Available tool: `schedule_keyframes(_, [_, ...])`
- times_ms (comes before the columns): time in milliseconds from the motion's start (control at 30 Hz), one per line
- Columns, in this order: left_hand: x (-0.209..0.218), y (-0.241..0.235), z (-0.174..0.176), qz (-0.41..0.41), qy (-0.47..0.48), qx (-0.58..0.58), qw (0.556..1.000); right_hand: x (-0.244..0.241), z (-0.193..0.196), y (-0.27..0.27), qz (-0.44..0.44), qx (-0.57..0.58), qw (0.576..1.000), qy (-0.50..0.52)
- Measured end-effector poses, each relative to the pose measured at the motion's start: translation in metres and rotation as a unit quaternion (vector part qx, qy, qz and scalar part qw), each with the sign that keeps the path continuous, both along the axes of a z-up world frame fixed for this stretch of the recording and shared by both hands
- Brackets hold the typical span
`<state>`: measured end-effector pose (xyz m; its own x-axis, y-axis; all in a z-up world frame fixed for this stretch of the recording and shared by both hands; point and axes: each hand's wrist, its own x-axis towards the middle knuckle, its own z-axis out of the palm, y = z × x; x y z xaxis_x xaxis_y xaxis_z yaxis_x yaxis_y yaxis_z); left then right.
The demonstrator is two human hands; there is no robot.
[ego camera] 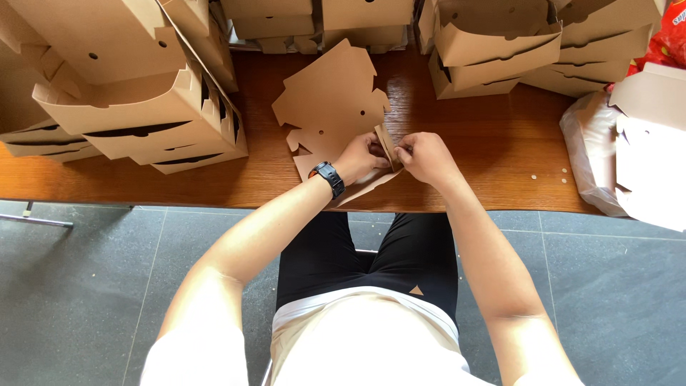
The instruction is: The person assembles flat-packed cardboard boxes by folding and interlocking the flaps. They repeatedly pick up a flat box, fold the sides, and secure the tabs to form a finished box, then place it on a growing stack.
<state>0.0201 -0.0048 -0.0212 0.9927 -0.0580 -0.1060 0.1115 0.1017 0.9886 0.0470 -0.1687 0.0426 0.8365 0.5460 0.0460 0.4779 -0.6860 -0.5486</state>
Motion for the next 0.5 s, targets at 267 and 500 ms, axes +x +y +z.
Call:
schedule_keyframes(267, [0.008, 0.000, -0.011, -0.011, -0.004, -0.004, 1.000, -0.014, 0.013, 0.001, -0.010, 0.008, 1.000, 0.003])
schedule_keyframes(500, [0.013, -0.003, -0.005, 0.042, -0.103, 0.308, 0.945, -0.013, 0.019, 0.013, -0.002, -0.118, 0.989, -0.085])
